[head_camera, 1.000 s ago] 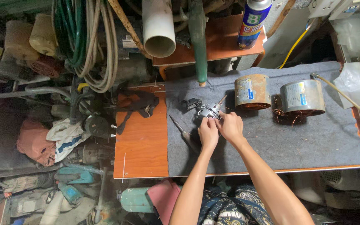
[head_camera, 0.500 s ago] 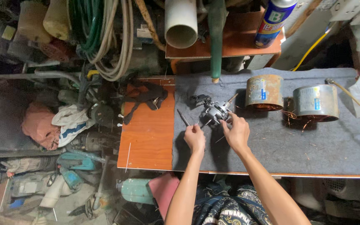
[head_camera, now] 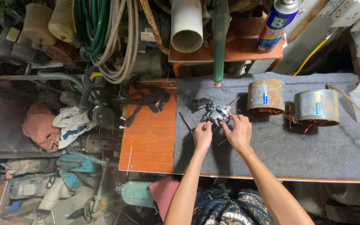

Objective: The person assembles a small electric fan motor component by inserting a metal shaft into the housing and tightening screws using a screwdriver.

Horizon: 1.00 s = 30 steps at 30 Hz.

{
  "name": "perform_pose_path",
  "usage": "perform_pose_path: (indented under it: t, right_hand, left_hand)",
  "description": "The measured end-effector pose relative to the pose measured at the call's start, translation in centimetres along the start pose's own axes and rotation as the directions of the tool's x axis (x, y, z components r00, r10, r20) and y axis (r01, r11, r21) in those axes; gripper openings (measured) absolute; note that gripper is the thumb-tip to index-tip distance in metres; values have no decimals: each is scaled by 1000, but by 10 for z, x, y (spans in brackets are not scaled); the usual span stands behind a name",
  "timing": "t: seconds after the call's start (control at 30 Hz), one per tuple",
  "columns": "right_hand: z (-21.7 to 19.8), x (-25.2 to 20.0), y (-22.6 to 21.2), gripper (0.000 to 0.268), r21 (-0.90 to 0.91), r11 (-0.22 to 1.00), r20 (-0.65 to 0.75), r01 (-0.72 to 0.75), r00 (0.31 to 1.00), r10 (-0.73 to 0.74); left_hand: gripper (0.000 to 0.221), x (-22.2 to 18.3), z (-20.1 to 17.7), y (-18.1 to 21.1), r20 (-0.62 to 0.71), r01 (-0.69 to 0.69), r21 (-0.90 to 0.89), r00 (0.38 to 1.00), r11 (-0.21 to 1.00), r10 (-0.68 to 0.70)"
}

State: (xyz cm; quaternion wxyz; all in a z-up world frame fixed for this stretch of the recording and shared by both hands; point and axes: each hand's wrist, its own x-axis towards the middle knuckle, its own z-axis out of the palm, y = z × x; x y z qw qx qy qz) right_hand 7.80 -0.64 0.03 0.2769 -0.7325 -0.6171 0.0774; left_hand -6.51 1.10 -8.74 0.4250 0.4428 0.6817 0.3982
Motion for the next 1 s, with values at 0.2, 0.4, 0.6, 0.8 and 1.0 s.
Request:
perform_pose_path:
  t: [0.2, 0.4, 0.6, 0.8, 1.0]
  right_hand:
    - [2, 7, 1, 39, 34, 998, 39, -52, 998, 50]
    - [1, 4, -1, 32, 116, 986, 124, -121, 987, 106]
    - [-1, -1, -6, 28, 173, 985, 28, -24, 999, 20]
    - [-15, -4, -24, 25, 275, 961, 30, -4, 1000, -5]
    - [-20, -15, -51, 26, 421, 903, 0, 86, 996, -95]
  left_hand:
    - [49, 14, 18, -2, 366, 469, -406, 870, 785, -331]
    - [41, 24, 22, -3, 380, 557, -477, 828, 680, -412]
    - [39, 17, 17, -5, 435, 563, -500, 820, 658, -372]
    - [39, 2, -15, 25, 500, 621, -566, 781, 542, -373]
    - [43, 11, -49, 36, 473, 593, -567, 803, 572, -364]
